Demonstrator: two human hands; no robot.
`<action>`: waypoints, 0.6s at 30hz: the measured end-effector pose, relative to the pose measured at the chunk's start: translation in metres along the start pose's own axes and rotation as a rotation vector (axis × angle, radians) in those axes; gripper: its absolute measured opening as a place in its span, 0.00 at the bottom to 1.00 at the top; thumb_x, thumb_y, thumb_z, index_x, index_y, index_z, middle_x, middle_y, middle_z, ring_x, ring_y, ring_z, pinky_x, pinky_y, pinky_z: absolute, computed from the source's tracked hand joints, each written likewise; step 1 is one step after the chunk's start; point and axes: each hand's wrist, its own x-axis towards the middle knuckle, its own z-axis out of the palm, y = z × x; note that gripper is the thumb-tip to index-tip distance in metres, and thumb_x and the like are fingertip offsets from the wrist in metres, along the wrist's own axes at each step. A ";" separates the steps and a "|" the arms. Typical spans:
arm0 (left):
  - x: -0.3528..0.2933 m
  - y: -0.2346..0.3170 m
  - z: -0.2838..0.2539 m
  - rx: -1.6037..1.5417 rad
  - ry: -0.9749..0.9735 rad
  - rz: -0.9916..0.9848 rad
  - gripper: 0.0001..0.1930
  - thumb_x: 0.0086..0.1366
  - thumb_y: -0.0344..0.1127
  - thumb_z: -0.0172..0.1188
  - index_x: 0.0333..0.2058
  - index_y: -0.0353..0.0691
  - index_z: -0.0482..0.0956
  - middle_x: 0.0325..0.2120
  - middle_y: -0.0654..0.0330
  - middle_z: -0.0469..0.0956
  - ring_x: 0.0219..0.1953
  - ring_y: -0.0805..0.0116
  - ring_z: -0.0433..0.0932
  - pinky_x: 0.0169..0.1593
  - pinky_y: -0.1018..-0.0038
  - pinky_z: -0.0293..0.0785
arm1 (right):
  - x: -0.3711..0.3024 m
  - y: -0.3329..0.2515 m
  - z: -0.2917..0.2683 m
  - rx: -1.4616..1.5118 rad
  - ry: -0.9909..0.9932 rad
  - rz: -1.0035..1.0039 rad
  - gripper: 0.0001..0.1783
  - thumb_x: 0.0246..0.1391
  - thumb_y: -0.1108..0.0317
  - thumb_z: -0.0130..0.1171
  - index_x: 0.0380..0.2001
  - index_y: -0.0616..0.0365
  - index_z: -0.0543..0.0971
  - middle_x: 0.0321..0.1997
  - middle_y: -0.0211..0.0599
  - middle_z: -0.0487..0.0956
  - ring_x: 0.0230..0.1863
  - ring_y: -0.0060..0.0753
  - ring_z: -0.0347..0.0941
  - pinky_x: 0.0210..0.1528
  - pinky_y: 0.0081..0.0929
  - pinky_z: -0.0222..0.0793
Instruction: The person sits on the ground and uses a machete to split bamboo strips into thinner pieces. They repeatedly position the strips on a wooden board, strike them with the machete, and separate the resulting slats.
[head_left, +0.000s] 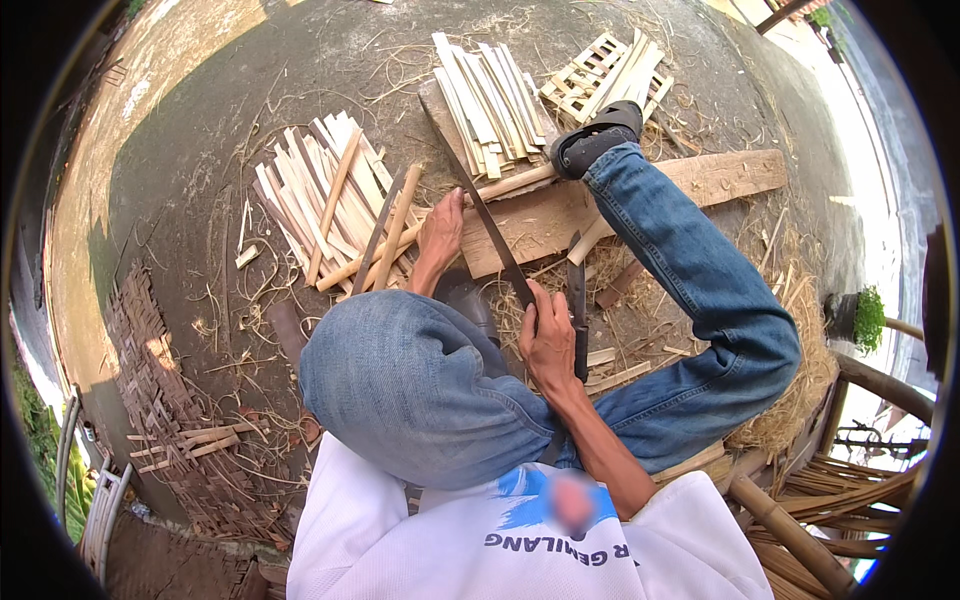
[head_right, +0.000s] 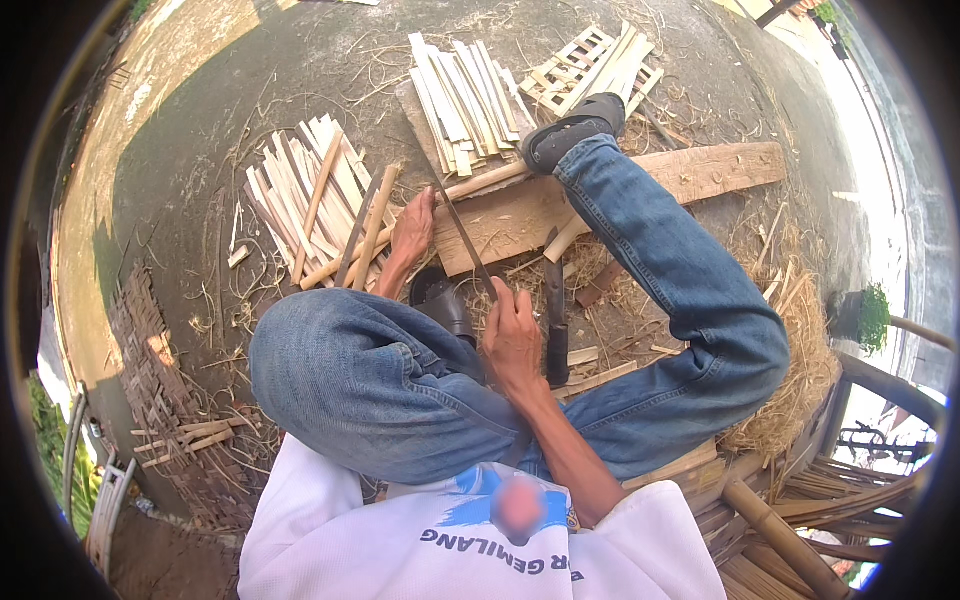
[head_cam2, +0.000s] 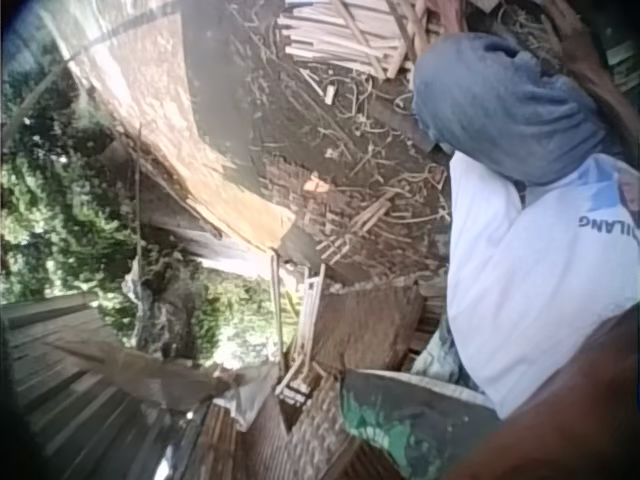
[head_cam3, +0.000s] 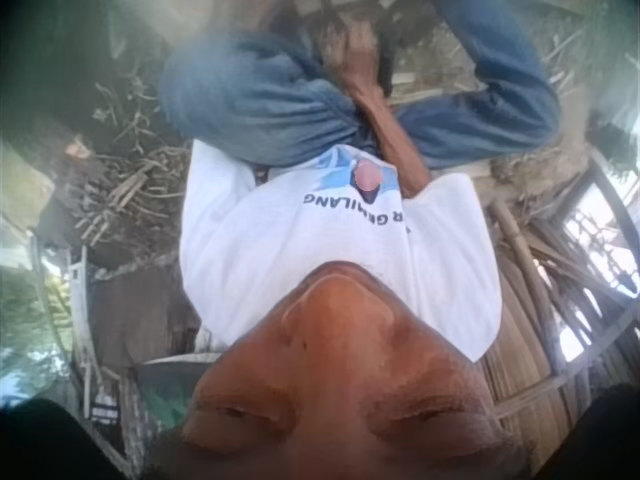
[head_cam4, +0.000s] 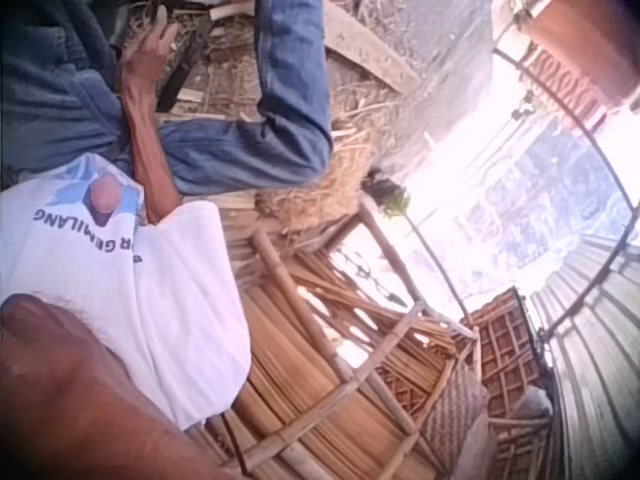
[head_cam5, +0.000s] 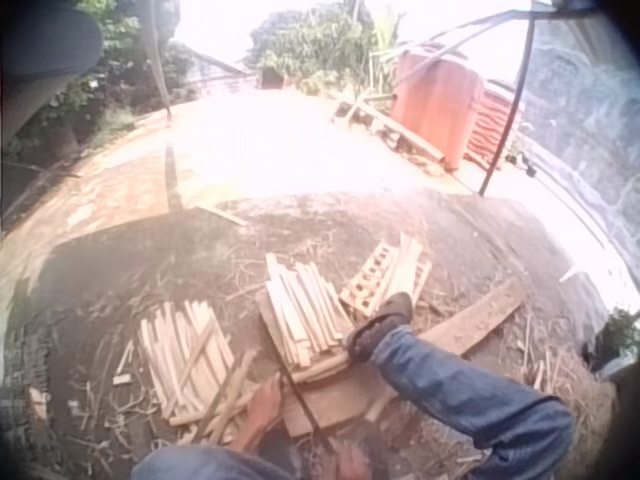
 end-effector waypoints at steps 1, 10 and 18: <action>0.002 -0.002 0.001 -0.023 -0.008 0.003 0.34 0.77 0.62 0.29 0.46 0.39 0.78 0.40 0.39 0.81 0.49 0.36 0.77 0.52 0.49 0.69 | -0.002 0.003 0.000 0.007 -0.008 -0.011 0.29 0.61 0.78 0.54 0.66 0.54 0.69 0.35 0.49 0.73 0.35 0.51 0.74 0.38 0.43 0.70; 0.014 -0.017 0.009 -0.127 -0.067 0.018 0.34 0.78 0.59 0.30 0.40 0.34 0.76 0.33 0.37 0.78 0.41 0.35 0.77 0.47 0.49 0.68 | -0.001 0.012 0.017 -0.079 -0.105 -0.056 0.35 0.65 0.76 0.54 0.74 0.50 0.60 0.32 0.46 0.68 0.29 0.47 0.69 0.35 0.42 0.67; 0.004 -0.008 0.005 -0.115 -0.070 -0.016 0.33 0.78 0.58 0.29 0.41 0.34 0.76 0.34 0.35 0.78 0.42 0.33 0.77 0.48 0.48 0.68 | -0.020 0.020 0.016 -0.159 -0.081 -0.166 0.39 0.62 0.80 0.53 0.75 0.49 0.59 0.33 0.46 0.64 0.32 0.45 0.65 0.36 0.41 0.66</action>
